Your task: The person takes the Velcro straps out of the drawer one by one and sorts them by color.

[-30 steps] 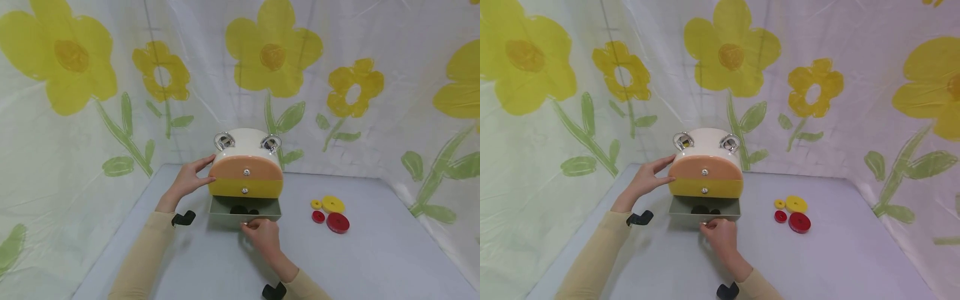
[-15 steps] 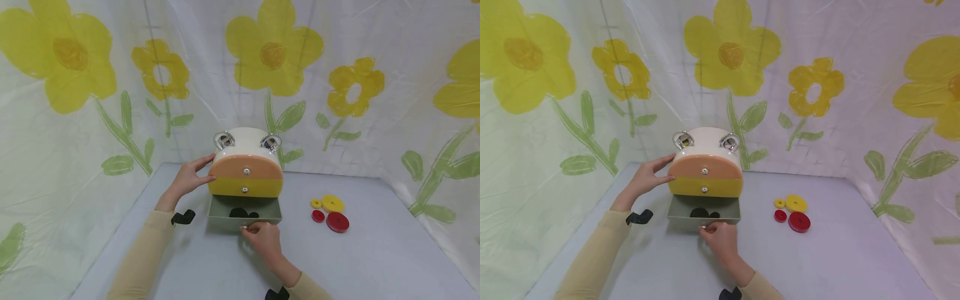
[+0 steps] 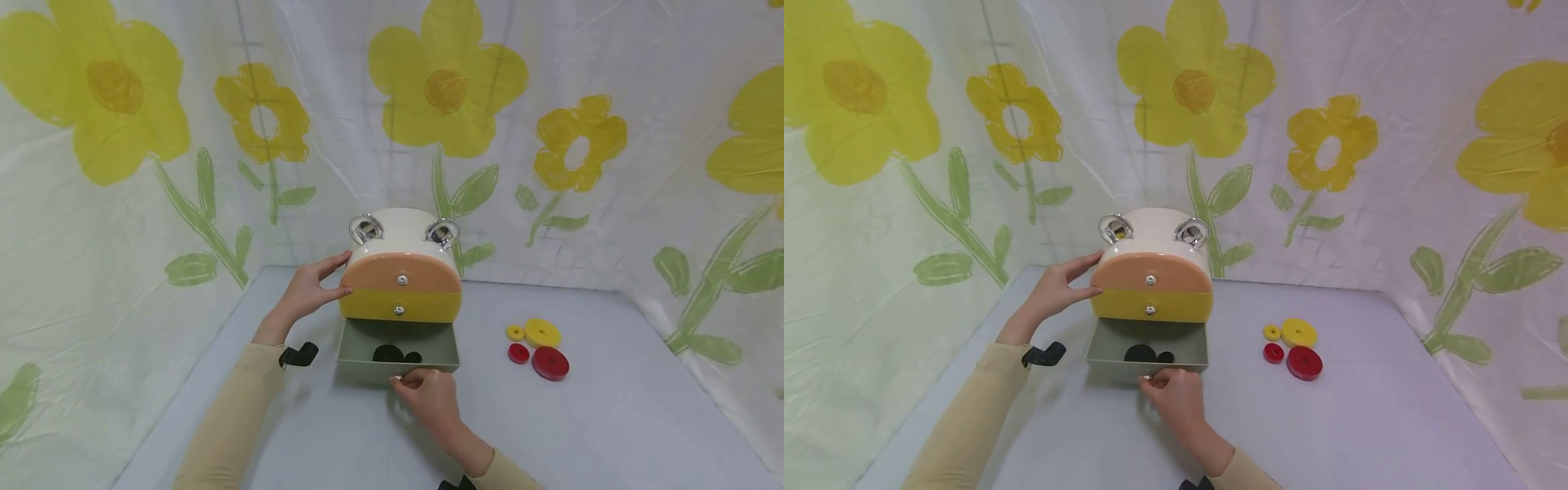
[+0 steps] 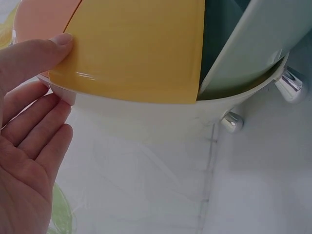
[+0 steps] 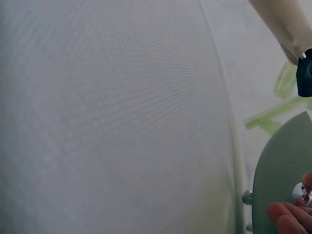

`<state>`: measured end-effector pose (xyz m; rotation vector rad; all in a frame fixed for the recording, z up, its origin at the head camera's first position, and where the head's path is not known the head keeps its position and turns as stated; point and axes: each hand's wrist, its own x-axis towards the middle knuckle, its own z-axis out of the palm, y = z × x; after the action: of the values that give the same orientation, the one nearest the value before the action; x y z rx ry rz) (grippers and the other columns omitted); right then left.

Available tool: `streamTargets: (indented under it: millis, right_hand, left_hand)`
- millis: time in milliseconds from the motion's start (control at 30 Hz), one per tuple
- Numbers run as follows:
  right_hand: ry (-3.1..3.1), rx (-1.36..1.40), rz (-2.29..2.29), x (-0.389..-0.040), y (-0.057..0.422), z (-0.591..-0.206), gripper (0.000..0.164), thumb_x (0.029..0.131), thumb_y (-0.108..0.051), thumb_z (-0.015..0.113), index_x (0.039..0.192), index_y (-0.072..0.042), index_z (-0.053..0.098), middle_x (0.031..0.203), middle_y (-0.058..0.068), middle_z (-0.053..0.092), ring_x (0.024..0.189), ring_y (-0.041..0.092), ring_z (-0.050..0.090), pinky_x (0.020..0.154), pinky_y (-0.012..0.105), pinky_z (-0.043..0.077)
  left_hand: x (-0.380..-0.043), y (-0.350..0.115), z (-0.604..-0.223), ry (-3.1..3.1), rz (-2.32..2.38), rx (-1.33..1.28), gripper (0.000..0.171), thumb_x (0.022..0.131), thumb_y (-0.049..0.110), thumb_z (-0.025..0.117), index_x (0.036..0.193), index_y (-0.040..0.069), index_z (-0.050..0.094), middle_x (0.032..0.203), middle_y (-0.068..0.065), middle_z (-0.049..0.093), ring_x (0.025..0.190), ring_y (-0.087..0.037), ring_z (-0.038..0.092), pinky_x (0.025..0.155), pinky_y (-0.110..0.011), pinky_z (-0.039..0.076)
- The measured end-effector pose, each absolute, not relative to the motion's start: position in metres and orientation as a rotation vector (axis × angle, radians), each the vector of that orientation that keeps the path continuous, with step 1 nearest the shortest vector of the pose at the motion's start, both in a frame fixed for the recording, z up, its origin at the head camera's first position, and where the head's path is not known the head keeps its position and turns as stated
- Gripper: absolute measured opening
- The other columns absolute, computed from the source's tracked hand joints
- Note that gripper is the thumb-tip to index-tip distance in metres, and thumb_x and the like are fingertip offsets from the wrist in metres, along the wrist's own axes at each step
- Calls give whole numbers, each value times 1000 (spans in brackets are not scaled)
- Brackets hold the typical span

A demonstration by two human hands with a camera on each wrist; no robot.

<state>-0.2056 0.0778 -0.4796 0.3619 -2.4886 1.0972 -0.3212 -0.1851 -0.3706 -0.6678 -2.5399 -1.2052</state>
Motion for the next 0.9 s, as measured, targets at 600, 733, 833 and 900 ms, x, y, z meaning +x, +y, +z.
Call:
streamTargets:
  millis: [600,733,833,900]
  right_hand:
    - [-2493,418,1093,-204,80,-480,19,75,-31,79,61,-21,72,55,-12,64,49,-10,51,48,11,42]
    - [-2476,436,1079,-205,81,-481,19,75,-32,80,61,-21,72,55,-12,65,50,-10,51,48,10,42]
    - [-2484,452,1072,-205,82,-481,20,76,-34,79,62,-21,72,56,-12,65,50,-11,52,48,9,42]
    - [-2502,452,1084,-205,84,-480,21,77,-37,78,63,-22,72,57,-13,66,51,-11,53,49,10,43]
  left_hand:
    - [-321,-185,-370,-2530,-1213,-695,68,80,31,76,142,22,46,143,-1,48,131,-26,47,106,-42,42]
    - [-320,-185,-370,-2531,-1227,-699,68,81,30,76,142,22,46,144,-1,47,131,-26,46,106,-42,41]
    - [-321,-185,-370,-2531,-1236,-695,68,81,30,76,142,23,46,144,0,47,132,-25,46,107,-41,41]
    - [-321,-185,-370,-2530,-1233,-698,68,81,30,76,142,23,46,144,0,47,132,-25,46,107,-42,41]
